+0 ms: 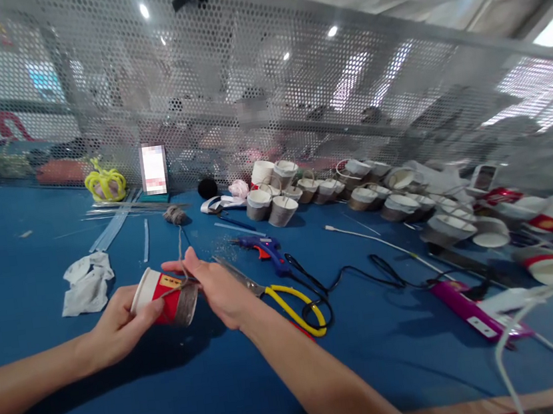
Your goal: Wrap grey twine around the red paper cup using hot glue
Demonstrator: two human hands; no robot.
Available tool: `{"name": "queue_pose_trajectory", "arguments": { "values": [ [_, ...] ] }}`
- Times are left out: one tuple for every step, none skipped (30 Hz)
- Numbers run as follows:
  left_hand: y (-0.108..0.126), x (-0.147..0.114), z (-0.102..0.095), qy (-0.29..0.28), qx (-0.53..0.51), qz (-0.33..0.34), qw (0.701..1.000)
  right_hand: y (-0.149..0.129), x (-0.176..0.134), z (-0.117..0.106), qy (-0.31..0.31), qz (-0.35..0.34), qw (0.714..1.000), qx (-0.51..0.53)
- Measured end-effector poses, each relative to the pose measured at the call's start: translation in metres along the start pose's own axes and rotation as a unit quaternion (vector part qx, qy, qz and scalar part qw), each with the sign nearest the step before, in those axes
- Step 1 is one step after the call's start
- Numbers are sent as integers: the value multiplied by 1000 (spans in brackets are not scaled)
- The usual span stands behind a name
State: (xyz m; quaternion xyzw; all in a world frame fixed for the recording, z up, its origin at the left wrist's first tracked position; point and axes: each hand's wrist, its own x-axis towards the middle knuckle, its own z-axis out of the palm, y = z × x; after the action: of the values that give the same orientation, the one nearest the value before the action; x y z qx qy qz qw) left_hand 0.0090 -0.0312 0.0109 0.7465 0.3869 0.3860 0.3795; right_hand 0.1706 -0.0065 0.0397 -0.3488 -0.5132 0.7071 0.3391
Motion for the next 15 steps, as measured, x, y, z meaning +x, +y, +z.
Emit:
{"name": "queue_pose_trajectory", "arguments": {
  "values": [
    [0, 0, 0, -3, -5, -8, 1000, 0, -1, 0, -1, -17, 1000, 7],
    [1, 1, 1, -5, -13, -16, 1000, 0, -2, 0, -5, -32, 999, 5],
    [1, 1, 1, -6, -23, -26, 999, 0, -4, 0, -13, -43, 999, -5],
    [2, 2, 1, -6, -35, -36, 999, 0, -5, -1, -19, -52, 998, -17],
    [2, 2, 1, -7, -46, -45, 998, 1, -6, -2, -23, -59, 998, -30],
    [2, 3, 1, -9, -56, -50, 997, 1, -7, -3, -23, -63, 997, -41],
    [3, 3, 1, -12, -63, -52, 997, 2, -8, -4, -19, -70, 996, -49],
    [3, 3, 1, -15, -69, -52, 996, 3, -8, -4, -13, -77, 995, -56],
    [3, 3, 1, -19, -73, -52, 996, 3, -9, -3, -7, -84, 994, -63],
    [3, 3, 1, -22, -77, -52, 995, 4, -9, -3, 0, -91, 993, -74],
    [3, 3, 2, -25, -81, -54, 995, 4, -9, -2, 11, -101, 991, -89],
    [2, 3, 2, -28, -87, -57, 994, 3, -10, -1, 25, -114, 987, -110],
    [2, 3, 2, -31, -98, -64, 993, 2, -11, 0, 41, -127, 982, -135],
    [2, 4, 3, -33, -112, -74, 990, 1, -12, 1, 60, -140, 975, -161],
    [2, 4, 3, -35, -130, -87, 987, -1, -14, 1, 82, -150, 967, -188]
  ]
}}
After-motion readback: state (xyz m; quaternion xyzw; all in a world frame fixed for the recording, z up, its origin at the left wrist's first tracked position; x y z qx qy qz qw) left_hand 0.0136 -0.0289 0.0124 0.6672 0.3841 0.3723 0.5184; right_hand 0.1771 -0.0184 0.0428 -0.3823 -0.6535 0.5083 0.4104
